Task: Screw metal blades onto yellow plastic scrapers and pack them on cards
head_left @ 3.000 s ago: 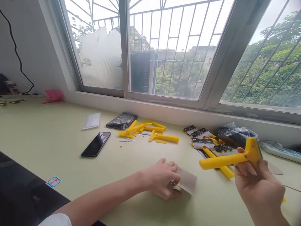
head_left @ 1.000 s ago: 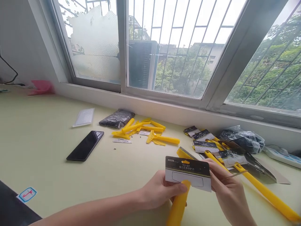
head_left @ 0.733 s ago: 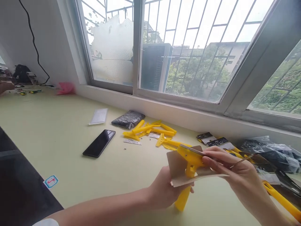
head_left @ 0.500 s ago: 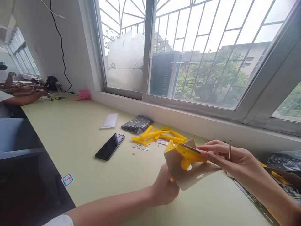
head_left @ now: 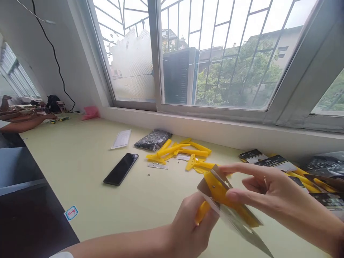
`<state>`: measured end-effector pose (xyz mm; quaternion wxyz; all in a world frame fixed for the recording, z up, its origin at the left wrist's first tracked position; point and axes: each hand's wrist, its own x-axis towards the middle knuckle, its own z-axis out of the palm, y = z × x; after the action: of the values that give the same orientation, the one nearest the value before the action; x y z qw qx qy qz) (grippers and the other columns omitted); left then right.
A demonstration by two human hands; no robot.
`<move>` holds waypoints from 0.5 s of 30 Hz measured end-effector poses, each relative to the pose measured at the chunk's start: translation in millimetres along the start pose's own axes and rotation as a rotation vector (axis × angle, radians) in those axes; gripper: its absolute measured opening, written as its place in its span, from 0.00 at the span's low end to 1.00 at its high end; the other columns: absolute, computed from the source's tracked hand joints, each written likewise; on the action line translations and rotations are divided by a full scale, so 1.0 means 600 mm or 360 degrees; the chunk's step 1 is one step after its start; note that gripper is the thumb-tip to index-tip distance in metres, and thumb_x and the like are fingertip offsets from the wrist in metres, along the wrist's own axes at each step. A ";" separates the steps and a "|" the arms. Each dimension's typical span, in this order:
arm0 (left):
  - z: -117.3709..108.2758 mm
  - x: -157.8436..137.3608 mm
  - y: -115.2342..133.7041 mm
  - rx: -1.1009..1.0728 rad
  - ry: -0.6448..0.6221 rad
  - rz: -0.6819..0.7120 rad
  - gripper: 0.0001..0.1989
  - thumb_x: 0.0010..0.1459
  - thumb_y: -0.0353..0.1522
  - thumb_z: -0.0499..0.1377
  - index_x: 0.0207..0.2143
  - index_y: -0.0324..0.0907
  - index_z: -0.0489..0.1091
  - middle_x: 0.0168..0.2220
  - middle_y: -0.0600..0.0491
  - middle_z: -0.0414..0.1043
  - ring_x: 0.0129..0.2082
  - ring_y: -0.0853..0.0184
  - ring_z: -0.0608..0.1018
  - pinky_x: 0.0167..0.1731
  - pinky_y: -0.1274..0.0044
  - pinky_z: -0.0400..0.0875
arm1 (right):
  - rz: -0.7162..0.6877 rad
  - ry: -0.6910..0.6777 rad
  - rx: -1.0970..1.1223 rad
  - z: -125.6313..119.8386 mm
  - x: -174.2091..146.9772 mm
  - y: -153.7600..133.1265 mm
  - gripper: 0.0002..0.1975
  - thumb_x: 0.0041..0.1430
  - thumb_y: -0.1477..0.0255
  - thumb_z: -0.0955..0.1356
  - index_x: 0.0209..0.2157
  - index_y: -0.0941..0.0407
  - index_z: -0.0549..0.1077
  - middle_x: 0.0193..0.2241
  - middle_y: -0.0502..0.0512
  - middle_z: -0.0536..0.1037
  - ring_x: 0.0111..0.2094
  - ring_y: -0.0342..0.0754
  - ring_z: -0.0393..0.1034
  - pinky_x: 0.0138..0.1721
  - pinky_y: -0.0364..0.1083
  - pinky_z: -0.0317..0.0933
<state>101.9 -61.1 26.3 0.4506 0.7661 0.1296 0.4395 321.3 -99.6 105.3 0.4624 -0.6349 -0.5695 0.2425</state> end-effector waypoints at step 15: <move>0.022 -0.035 -0.007 -0.0296 -0.0209 -0.0283 0.12 0.66 0.40 0.54 0.38 0.43 0.54 0.23 0.63 0.47 0.19 0.79 0.50 0.16 0.83 0.48 | 0.0049 -0.0792 0.0306 0.008 0.012 -0.008 0.14 0.52 0.58 0.77 0.35 0.53 0.82 0.31 0.49 0.75 0.33 0.45 0.63 0.32 0.38 0.60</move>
<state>101.1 -78.8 8.4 0.5645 0.7336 0.1259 0.3568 316.9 -91.4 108.8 0.3624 -0.5175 -0.6303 0.4513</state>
